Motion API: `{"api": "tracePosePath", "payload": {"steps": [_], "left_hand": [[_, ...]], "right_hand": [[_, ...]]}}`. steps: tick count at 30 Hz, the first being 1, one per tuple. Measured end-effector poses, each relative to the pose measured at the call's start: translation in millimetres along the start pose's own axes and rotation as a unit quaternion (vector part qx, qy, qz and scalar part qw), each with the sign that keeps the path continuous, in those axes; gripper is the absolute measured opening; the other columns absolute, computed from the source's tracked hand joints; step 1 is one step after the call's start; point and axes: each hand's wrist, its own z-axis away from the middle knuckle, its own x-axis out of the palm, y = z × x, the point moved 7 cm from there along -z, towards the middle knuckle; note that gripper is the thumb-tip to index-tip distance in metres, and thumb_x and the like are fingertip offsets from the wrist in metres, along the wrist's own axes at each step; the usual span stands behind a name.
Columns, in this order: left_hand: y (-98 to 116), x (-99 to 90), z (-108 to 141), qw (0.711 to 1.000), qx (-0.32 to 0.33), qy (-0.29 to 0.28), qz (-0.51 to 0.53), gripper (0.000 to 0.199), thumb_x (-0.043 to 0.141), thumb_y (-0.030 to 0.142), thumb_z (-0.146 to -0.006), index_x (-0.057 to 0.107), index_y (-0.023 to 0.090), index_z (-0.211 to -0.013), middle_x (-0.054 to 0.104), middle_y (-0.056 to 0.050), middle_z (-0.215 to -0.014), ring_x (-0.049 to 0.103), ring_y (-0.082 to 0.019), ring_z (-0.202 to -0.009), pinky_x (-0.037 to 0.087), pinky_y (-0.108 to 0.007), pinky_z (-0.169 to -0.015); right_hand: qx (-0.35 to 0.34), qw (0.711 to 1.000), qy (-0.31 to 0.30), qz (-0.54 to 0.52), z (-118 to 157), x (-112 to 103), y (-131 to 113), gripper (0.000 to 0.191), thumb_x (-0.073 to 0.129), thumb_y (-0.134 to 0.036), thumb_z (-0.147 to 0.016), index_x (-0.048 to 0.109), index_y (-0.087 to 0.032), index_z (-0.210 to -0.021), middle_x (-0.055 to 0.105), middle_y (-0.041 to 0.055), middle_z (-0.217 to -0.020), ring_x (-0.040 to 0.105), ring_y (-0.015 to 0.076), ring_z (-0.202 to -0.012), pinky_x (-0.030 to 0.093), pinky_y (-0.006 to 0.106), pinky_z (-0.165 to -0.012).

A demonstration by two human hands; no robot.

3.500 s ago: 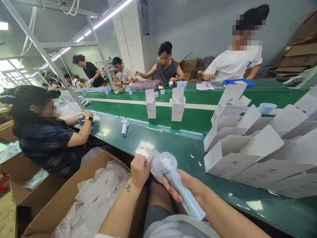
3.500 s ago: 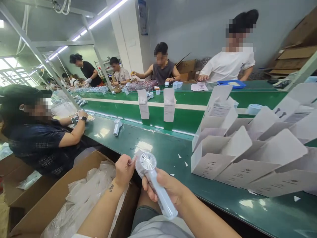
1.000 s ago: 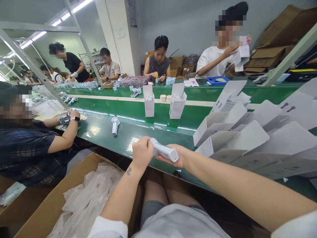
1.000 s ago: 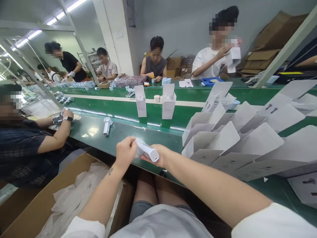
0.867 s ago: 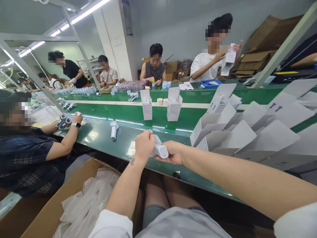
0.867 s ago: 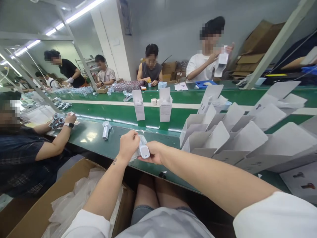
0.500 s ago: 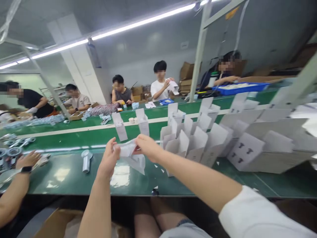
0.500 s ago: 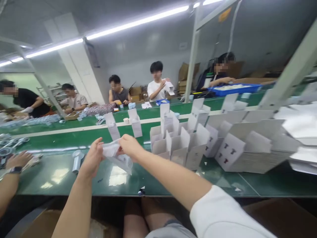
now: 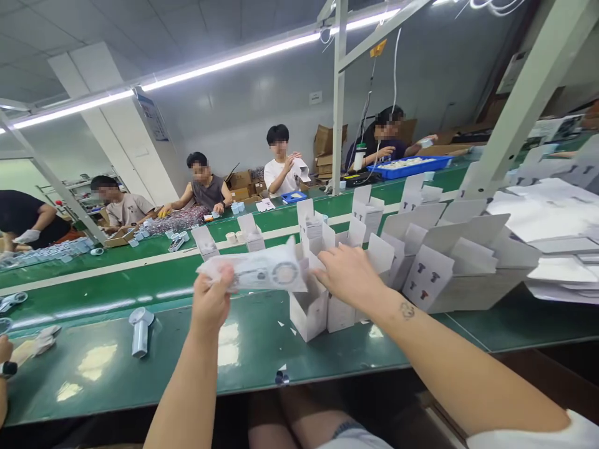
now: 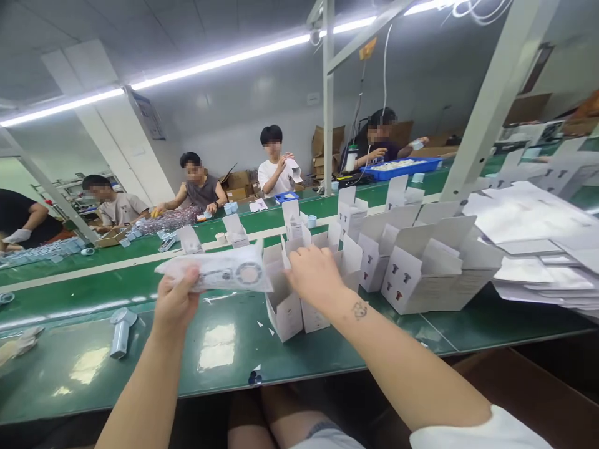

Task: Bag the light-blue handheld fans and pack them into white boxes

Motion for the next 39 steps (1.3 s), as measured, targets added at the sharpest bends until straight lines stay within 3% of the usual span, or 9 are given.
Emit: {"api": "tracePosePath", "payload": {"steps": [3, 6, 10, 14, 19, 24, 27, 33, 39], "left_hand": [[-17, 41.9, -4, 0.992, -0.052, -0.104, -0.041, 0.034, 0.079, 0.044, -0.068, 0.065, 0.016, -0.082, 0.061, 0.0, -0.069, 0.052, -0.012, -0.057, 0.04, -0.023, -0.05], [-13, 55.2, 1, 0.965, -0.055, -0.156, -0.203, 0.02, 0.068, 0.036, -0.077, 0.06, 0.018, -0.079, 0.057, 0.002, -0.067, 0.05, -0.012, -0.058, 0.037, -0.023, -0.053], [33, 84.2, 4, 0.862, 0.05, -0.202, -0.463, 0.01, 0.056, 0.013, -0.073, 0.05, 0.021, -0.069, 0.054, 0.002, -0.067, 0.049, -0.015, -0.065, 0.032, -0.025, -0.058], [53, 127.7, -11, 0.784, 0.061, -0.187, -0.589, 0.018, 0.053, 0.008, -0.07, 0.044, 0.022, -0.066, 0.049, 0.002, -0.062, 0.045, -0.017, -0.061, 0.028, -0.027, -0.058], [36, 121.5, -33, 0.858, -0.036, -0.128, -0.497, 0.01, 0.058, 0.017, -0.073, 0.051, 0.021, -0.067, 0.05, 0.001, -0.06, 0.045, -0.014, -0.052, 0.031, -0.024, -0.049], [26, 75.6, -37, 0.9, -0.105, -0.056, -0.42, 0.005, 0.062, 0.021, -0.069, 0.058, 0.019, -0.072, 0.054, 0.001, -0.059, 0.048, -0.013, -0.048, 0.033, -0.021, -0.04], [27, 61.6, -37, 0.901, -0.135, -0.022, -0.413, 0.008, 0.064, 0.02, -0.066, 0.058, 0.019, -0.071, 0.058, 0.0, -0.059, 0.051, -0.014, -0.049, 0.035, -0.02, -0.04], [43, 56.4, -37, 0.902, -0.153, -0.002, -0.403, 0.009, 0.065, 0.02, -0.064, 0.061, 0.018, -0.071, 0.06, -0.001, -0.06, 0.053, -0.014, -0.051, 0.039, -0.02, -0.04], [55, 33.6, -26, 0.953, -0.16, 0.021, -0.255, 0.029, 0.075, 0.027, -0.055, 0.062, 0.016, -0.079, 0.059, 0.001, -0.059, 0.048, -0.01, -0.044, 0.033, -0.018, -0.034]], "right_hand": [[-0.007, 0.999, -0.026, -0.021, -1, 4, 0, 0.021, 0.045, -0.014, -0.091, 0.065, -0.015, -0.085, 0.071, 0.0146, -0.093, 0.059, 0.0323, -0.096, 0.034, 0.043, -0.081], [-0.02, 0.997, -0.055, -0.044, -2, 5, 4, 0.029, 0.04, -0.015, -0.094, 0.063, -0.017, -0.077, 0.071, 0.0112, -0.083, 0.062, 0.0284, -0.086, 0.033, 0.044, -0.084], [-0.065, 0.992, -0.082, -0.07, -8, 3, 3, 0.029, 0.044, -0.025, -0.096, 0.063, -0.017, -0.075, 0.07, 0.0104, -0.078, 0.063, 0.0279, -0.083, 0.034, 0.046, -0.088], [-0.09, 0.988, -0.093, -0.089, -16, 6, -1, 0.021, 0.048, -0.024, -0.095, 0.067, -0.016, -0.092, 0.07, 0.0132, -0.084, 0.066, 0.029, -0.083, 0.041, 0.037, -0.076], [-0.059, 0.99, -0.05, -0.122, 9, 14, -2, 0.052, 0.038, -0.007, -0.093, 0.04, -0.019, -0.144, 0.063, 0.0181, -0.12, 0.068, 0.0257, -0.082, 0.047, 0.034, -0.069], [-0.061, 0.974, -0.023, -0.218, 46, 35, -26, 0.051, 0.063, -0.04, -0.09, 0.049, -0.017, -0.133, 0.04, 0.0256, -0.145, 0.053, 0.0422, -0.123, 0.049, 0.049, -0.093], [-0.053, 0.966, -0.037, -0.249, 42, 49, -41, 0.052, 0.069, -0.042, -0.085, 0.052, -0.011, -0.123, 0.036, 0.0308, -0.146, 0.044, 0.0466, -0.13, 0.045, 0.054, -0.098], [-0.047, 0.935, -0.064, -0.347, 28, 54, -46, 0.062, 0.057, -0.02, -0.087, 0.031, -0.014, -0.143, 0.049, 0.0228, -0.136, 0.058, 0.0343, -0.115, 0.048, 0.045, -0.094], [-0.097, 0.861, -0.124, -0.483, 41, 60, -45, 0.055, 0.07, -0.034, -0.08, 0.053, -0.025, -0.132, 0.057, 0.0105, -0.126, 0.059, 0.0274, -0.113, 0.05, 0.041, -0.095]]}}
